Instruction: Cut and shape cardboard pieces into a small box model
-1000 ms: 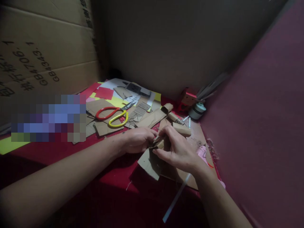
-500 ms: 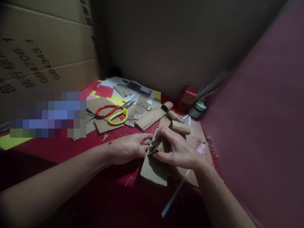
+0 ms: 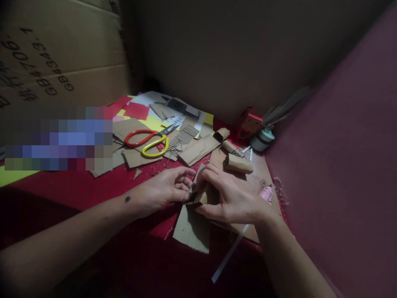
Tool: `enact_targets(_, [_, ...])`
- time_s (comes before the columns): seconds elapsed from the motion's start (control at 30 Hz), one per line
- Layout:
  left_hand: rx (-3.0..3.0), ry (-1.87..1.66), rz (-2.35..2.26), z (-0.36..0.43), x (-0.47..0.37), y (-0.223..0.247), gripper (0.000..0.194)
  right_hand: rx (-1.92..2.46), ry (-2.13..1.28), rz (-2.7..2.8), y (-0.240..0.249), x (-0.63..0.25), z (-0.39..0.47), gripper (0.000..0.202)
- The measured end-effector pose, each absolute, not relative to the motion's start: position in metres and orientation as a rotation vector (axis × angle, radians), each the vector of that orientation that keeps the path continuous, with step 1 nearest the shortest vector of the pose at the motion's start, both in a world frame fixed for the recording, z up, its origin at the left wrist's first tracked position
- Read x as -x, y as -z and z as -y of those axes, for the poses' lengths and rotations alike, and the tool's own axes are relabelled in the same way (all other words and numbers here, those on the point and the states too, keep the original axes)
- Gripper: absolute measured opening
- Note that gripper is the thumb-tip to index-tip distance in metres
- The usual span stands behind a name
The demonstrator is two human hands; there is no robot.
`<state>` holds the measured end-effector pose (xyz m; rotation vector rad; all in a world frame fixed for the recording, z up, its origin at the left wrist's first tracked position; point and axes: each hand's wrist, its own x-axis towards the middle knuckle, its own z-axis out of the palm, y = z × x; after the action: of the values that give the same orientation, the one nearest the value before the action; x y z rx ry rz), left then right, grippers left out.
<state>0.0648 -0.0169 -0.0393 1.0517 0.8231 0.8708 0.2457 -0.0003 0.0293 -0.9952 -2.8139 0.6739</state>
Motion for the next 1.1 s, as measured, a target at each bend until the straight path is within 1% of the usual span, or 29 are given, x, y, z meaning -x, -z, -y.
enact_targets(0.13, [-1.131,-0.912,-0.906,0.021,-0.052,0.031,0.039,0.923,-0.658,2.819,-0.033,-0.230,0.001,0.031])
enact_targets(0.33, [-1.157,-0.891,-0.994,0.032,-0.017,0.017,0.038,0.883,-0.657,2.837,-0.034,-0.193,0.002,0.030])
enact_targets(0.5, [-1.317,-0.858,-1.022,0.039,-0.003,0.022,0.038,0.807,-0.720,2.895,-0.033,-0.176,0.003,0.031])
enact_targets(0.57, [-1.411,-0.816,-1.107,0.041,-0.002,0.027,0.033,0.828,-0.702,2.943,-0.032,-0.174,0.003,0.029])
enact_targets(0.67, [-1.636,-0.733,-1.315,0.047,0.001,0.033,0.020,0.887,-0.666,2.994,-0.029,-0.174,0.004,0.027])
enact_targets(0.7, [-1.711,-0.736,-1.359,0.050,0.002,0.034,0.019,0.895,-0.665,3.000,-0.029,-0.174,0.005,0.028])
enact_targets(0.83, [-1.956,-0.865,-1.354,0.072,0.015,0.037,0.029,0.888,-0.675,3.001,-0.028,-0.171,0.006,0.029])
enact_targets(0.97, [-2.266,-0.850,-1.240,0.099,0.024,0.043,0.041,0.909,-0.702,2.986,-0.028,-0.168,0.007,0.031])
enact_targets(1.03, [-2.415,-0.903,-1.229,0.108,0.022,0.048,0.038,0.929,-0.719,2.984,-0.028,-0.168,0.007,0.033])
enact_targets(1.1, [-2.501,-0.977,-1.281,0.113,0.016,0.053,0.030,0.959,-0.722,2.983,-0.027,-0.168,0.006,0.035])
